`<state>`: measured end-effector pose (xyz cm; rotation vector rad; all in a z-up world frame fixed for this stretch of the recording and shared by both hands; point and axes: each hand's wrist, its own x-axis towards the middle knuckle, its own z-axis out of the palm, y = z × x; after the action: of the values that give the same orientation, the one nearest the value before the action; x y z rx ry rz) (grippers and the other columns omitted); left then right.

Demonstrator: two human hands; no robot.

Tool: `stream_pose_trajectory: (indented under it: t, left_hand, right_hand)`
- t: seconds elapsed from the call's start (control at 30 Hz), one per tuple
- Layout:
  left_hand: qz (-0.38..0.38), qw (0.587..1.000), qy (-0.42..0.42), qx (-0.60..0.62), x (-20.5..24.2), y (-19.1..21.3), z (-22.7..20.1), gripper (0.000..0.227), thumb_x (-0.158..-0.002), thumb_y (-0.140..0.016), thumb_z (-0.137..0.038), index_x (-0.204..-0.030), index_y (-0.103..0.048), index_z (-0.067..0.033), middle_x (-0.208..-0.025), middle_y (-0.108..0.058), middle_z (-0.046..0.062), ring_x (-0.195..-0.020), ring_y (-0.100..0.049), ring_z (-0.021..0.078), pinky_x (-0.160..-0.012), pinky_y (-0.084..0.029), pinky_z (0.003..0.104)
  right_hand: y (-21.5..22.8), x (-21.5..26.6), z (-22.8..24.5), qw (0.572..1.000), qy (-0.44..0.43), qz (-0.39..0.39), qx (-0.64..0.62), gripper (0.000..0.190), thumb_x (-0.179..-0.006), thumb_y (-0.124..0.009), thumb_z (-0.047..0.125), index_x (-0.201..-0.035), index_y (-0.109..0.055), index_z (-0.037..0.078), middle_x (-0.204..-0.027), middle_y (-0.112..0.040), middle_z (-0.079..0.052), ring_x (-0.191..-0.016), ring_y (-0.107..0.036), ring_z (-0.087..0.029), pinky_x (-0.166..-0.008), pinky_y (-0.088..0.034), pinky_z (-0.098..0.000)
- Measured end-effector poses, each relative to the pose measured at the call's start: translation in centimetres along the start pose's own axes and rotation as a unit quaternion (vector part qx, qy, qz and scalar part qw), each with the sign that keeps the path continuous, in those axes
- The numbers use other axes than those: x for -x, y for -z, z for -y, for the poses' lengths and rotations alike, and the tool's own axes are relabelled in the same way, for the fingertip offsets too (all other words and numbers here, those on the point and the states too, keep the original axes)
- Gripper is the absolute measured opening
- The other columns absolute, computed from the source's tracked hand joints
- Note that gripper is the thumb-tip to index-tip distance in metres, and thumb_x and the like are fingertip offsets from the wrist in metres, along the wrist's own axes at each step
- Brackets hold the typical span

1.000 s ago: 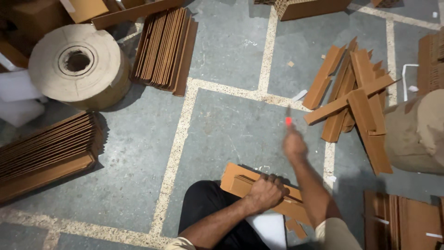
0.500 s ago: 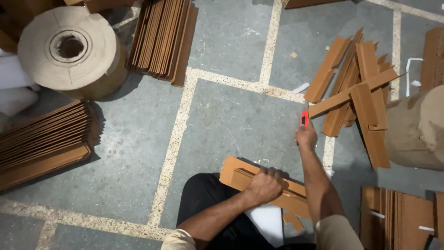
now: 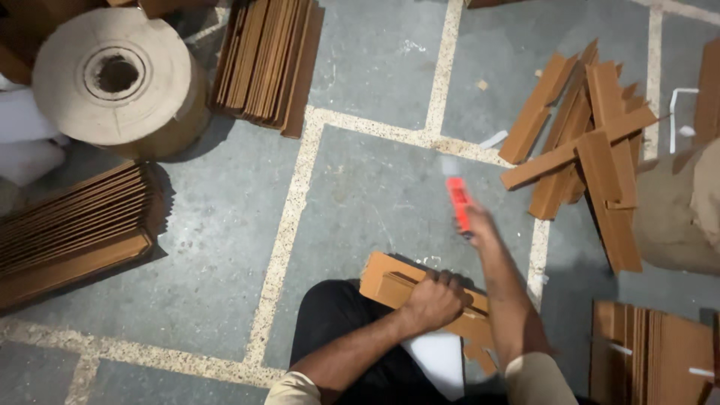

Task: The person sits on the floor and uses a red utility knife to cut strips from flat cardboard pieces. They repeatedly slice through the cardboard, separate the cut strips, and place them into a pile on the floor.

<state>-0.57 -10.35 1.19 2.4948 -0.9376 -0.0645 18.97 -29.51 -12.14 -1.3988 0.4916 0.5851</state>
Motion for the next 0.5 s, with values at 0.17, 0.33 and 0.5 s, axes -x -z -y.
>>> stream_pose_trajectory:
  t: [0.17, 0.33, 0.5]
  left_hand:
    - [-0.033, 0.999, -0.013, 0.028, 0.0, 0.5, 0.0, 0.016, -0.087, -0.064, -0.026, -0.093, -0.075, -0.0158, -0.101, -0.071, 0.012, -0.094, -0.068, 0.0295, -0.077, -0.053, 0.046]
    - [-0.037, 0.999, -0.013, -0.007, -0.2, -0.6, 0.2, 0.018, -0.091, -0.062, -0.024, -0.098, -0.075, -0.0155, -0.098, -0.072, 0.011, -0.093, -0.068, 0.0279, -0.077, -0.052, 0.046]
    - [-0.030, 1.000, -0.005, 0.003, 0.1, -0.5, -0.2, 0.018, -0.089, -0.061, -0.025, -0.095, -0.076, -0.0172, -0.097, -0.072, 0.010, -0.094, -0.068, 0.0283, -0.076, -0.052, 0.046]
  right_hand:
    - [2.0, 1.5, 1.0, 0.738, 0.408, -0.281, 0.459, 0.052, -0.095, -0.046, 0.016, -0.145, -0.056, 0.007, -0.107, -0.072, -0.023, -0.087, -0.069, -0.041, -0.069, -0.054, -0.0490]
    - [-5.5, 3.8, -3.6, 0.738, 0.166, -0.108, 0.645, 0.045, -0.107, -0.043, 0.036, -0.143, -0.056, 0.012, -0.119, -0.067, -0.028, -0.104, -0.064, -0.045, -0.086, -0.051, -0.0529]
    - [-2.4, 6.0, -3.3, 0.878, 0.101, 0.168, 0.436, 0.053, -0.096, -0.056, 0.026, -0.149, -0.055, 0.018, -0.098, -0.071, -0.015, -0.073, -0.065, -0.019, -0.062, -0.052, -0.0382]
